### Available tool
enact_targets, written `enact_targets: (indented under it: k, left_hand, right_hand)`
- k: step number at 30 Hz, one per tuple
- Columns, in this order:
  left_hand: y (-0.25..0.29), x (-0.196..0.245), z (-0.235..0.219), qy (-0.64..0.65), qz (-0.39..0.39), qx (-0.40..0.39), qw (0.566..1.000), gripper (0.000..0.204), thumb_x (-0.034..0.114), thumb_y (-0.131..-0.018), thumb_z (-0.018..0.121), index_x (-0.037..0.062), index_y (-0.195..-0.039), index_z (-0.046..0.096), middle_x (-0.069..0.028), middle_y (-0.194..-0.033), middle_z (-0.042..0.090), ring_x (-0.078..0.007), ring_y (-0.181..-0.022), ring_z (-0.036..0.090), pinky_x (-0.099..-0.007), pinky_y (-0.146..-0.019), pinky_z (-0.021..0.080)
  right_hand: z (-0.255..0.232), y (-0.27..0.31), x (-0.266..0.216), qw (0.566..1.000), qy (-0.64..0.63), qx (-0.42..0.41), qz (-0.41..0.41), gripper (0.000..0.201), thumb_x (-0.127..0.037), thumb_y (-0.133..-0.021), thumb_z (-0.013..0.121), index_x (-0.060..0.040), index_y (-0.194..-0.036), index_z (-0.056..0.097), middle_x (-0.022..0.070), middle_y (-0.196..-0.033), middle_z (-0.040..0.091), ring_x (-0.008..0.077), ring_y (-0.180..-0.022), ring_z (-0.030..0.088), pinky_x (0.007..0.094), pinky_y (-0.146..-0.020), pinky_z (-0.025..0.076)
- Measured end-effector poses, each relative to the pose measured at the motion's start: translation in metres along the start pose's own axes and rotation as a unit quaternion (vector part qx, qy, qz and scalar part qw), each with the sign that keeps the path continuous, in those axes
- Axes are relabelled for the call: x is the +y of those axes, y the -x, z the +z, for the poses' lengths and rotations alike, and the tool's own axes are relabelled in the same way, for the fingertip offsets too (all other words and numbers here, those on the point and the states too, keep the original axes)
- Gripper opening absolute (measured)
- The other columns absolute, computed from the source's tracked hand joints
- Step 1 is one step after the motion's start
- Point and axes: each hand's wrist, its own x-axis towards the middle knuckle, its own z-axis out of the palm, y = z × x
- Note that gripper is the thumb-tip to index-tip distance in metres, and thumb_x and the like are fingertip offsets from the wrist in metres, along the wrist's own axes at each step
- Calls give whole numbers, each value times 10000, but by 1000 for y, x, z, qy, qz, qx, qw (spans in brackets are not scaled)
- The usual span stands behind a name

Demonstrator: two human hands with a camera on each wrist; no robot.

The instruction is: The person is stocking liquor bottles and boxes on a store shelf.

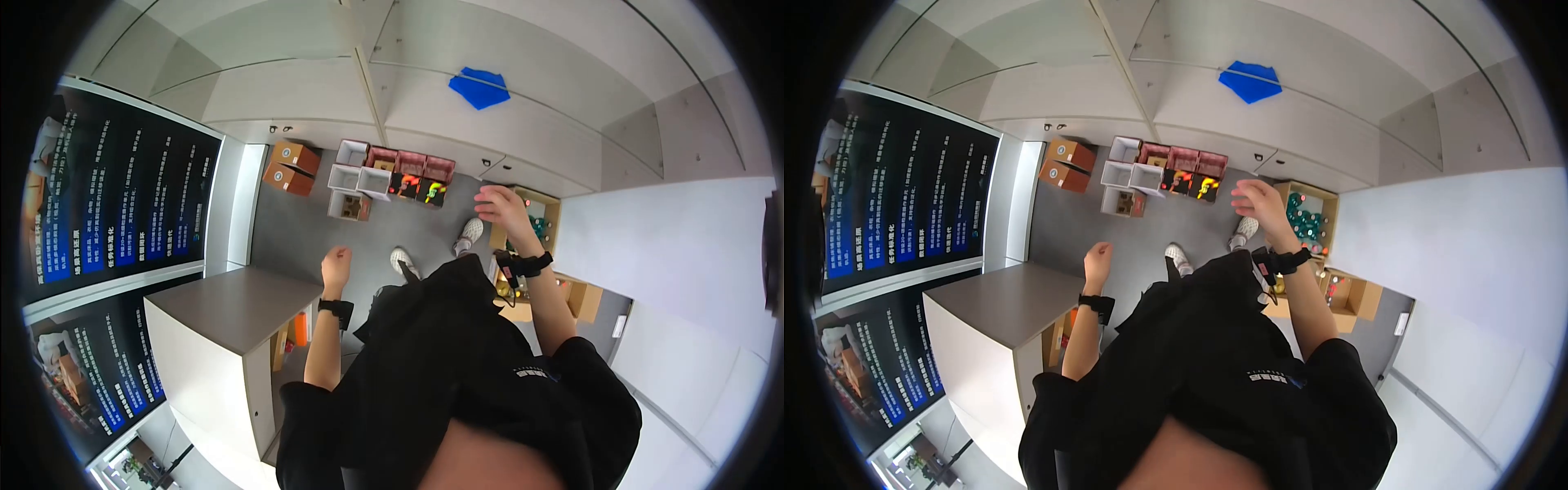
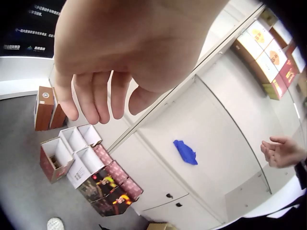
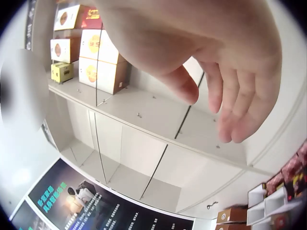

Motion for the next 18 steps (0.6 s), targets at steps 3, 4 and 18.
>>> enact_targets:
  k: [3, 4, 18]
  left_hand:
    - [-7, -34, 5, -36, -10, -36, 999, 318, 318, -837, 596, 66, -1002, 697, -166, -940, 702, -333, -920, 672, -388, -822, 518]
    - [-6, -43, 7, -47, -15, -51, 997, 327, 327, -835, 592, 69, -1005, 696, -169, -946, 700, -341, -928, 667, -400, -830, 516]
    - [12, -108, 45, -361, 114, -254, 890, 302, 208, -865, 456, 36, -971, 680, -218, -1046, 655, -410, -967, 627, -482, -854, 507]
  right_hand:
    - [8, 8, 51, 996, -81, 3, 44, 284, -255, -930, 572, -56, -1131, 589, 81, -1051, 644, 217, -910, 646, 366, -787, 524]
    - [9, 12, 60, 992, -106, 12, 67, 297, -253, -933, 564, -49, -1147, 580, 92, -1073, 639, 222, -933, 638, 369, -809, 518]
    - [-9, 78, 232, 941, -194, 118, 250, 317, -294, -872, 614, -43, -1064, 583, 122, -1027, 620, 248, -920, 602, 376, -798, 517]
